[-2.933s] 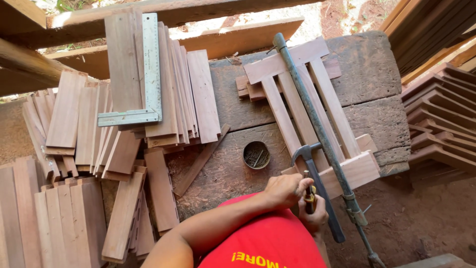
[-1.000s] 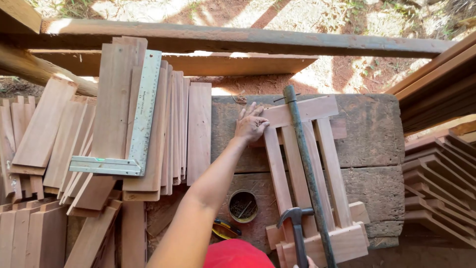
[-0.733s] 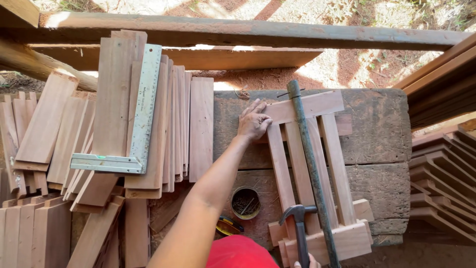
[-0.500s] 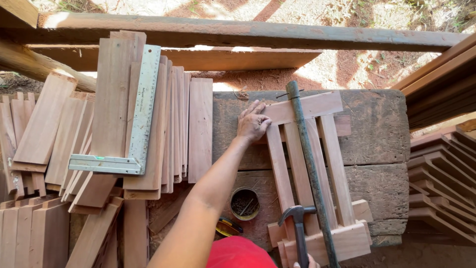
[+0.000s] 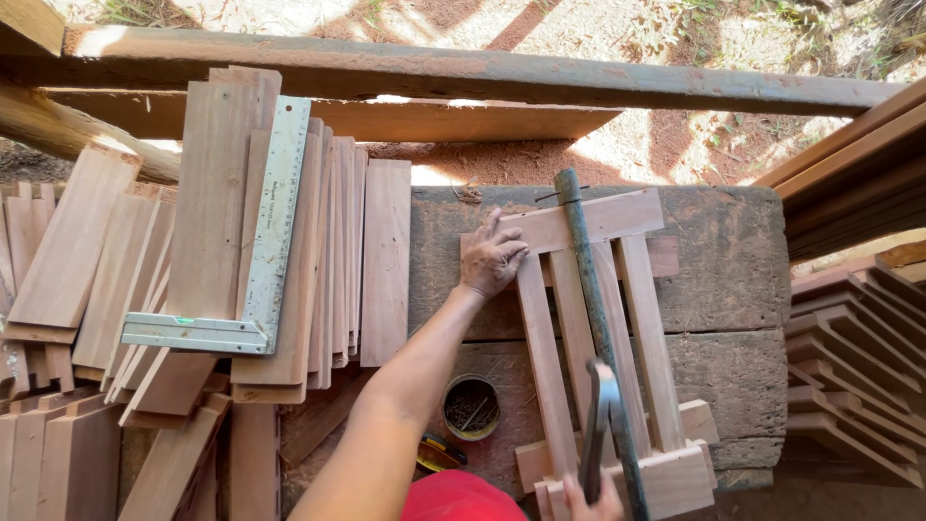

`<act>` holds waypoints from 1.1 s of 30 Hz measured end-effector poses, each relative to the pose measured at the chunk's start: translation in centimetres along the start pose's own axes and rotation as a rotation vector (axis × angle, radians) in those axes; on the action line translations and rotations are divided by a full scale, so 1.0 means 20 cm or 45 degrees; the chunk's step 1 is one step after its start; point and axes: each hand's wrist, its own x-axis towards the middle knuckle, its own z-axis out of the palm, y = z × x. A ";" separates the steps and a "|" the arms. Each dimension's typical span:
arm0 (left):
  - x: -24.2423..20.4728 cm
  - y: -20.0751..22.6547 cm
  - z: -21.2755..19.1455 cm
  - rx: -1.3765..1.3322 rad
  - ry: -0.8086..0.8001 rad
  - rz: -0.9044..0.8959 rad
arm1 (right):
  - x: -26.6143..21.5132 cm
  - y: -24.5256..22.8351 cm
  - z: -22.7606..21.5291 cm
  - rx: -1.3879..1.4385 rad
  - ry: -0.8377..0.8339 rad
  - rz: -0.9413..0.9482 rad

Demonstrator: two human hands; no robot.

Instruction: The person hammers nails into small wooden frame assemblies on a rustic workbench, taking nails from a tin cup and using pliers to hold or straighten them. They reposition the frames, check alignment with an L-square ruler, and continue driving nails along the joints.

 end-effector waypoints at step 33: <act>0.01 0.02 -0.01 -0.282 0.005 -0.074 | 0.58 -1.42 0.31 -0.282 -0.016 -0.598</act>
